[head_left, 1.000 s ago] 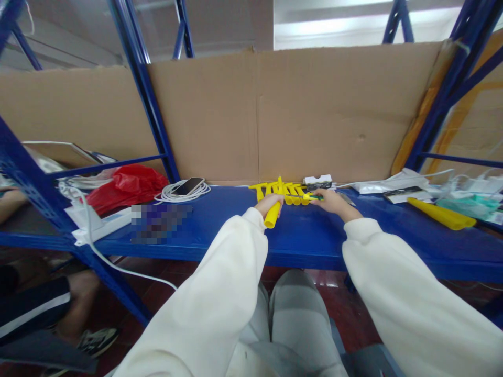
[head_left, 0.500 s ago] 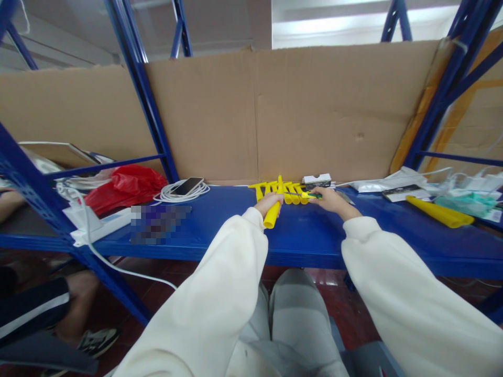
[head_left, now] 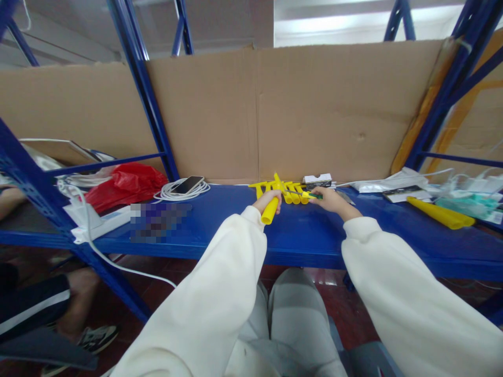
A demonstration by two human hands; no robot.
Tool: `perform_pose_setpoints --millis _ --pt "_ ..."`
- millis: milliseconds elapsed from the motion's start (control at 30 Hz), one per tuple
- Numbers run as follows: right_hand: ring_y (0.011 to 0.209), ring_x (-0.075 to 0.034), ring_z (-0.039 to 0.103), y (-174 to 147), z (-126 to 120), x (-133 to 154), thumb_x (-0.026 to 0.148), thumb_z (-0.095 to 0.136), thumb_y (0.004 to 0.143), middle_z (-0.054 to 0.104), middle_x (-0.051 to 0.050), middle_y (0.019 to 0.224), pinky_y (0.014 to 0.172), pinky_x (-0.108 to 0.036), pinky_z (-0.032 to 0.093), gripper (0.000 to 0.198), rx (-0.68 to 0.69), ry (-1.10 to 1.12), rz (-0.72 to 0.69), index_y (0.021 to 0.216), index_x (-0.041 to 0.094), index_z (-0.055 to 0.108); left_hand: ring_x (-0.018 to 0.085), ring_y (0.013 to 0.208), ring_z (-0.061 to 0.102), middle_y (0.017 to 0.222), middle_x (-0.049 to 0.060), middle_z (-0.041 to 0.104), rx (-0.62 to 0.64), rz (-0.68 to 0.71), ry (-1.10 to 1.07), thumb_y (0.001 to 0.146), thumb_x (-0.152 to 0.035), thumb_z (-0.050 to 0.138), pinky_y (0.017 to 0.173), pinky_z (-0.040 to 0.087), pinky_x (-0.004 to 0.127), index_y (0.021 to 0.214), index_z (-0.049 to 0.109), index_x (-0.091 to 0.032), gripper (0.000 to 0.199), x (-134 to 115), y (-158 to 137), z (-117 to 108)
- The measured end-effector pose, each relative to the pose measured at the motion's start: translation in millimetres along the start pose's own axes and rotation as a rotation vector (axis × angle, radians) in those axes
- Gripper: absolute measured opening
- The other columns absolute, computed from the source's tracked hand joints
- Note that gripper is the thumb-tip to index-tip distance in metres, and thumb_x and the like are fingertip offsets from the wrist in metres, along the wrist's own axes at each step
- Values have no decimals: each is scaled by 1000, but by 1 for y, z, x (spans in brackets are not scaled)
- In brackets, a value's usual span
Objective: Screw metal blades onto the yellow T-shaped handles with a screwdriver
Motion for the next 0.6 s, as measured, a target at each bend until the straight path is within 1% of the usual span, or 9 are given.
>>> perform_pose_setpoints --millis 100,267,433,600 --pt "100 -28 72 0 0 0 20 72 79 77 -11 108 94 -40 55 17 -8 11 -13 95 20 73 13 35 44 42 2 44 133 -117 63 72 -15 55 36 39 26 65 63 -19 11 5 -1 7" --pt "99 -27 72 0 0 0 23 73 78 78 -8 104 91 -40 56 16 -22 1 -18 95 22 73 14 38 45 44 2 45 137 -133 55 72 -14 54 39 41 27 66 64 -19 12 2 -2 5" --pt "100 -28 72 -1 0 1 20 73 78 78 -10 106 92 -40 55 17 -9 -4 -2 95 21 73 13 36 42 42 2 43 150 -133 46 74 -12 52 37 38 26 58 58 -20 19 1 -4 7" --pt "102 -28 72 -1 1 1 20 73 79 78 -10 108 93 -40 56 19 -3 -25 7 98 21 73 13 37 43 43 1 45 129 -131 57 73 -13 54 38 38 25 63 61 -19 14 1 -5 7"
Point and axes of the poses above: each hand's wrist, its own y-axis towards the middle knuckle, its own z-axis out of the palm, x = y × z, the point moved 7 cm from there along y, towards the middle knuckle
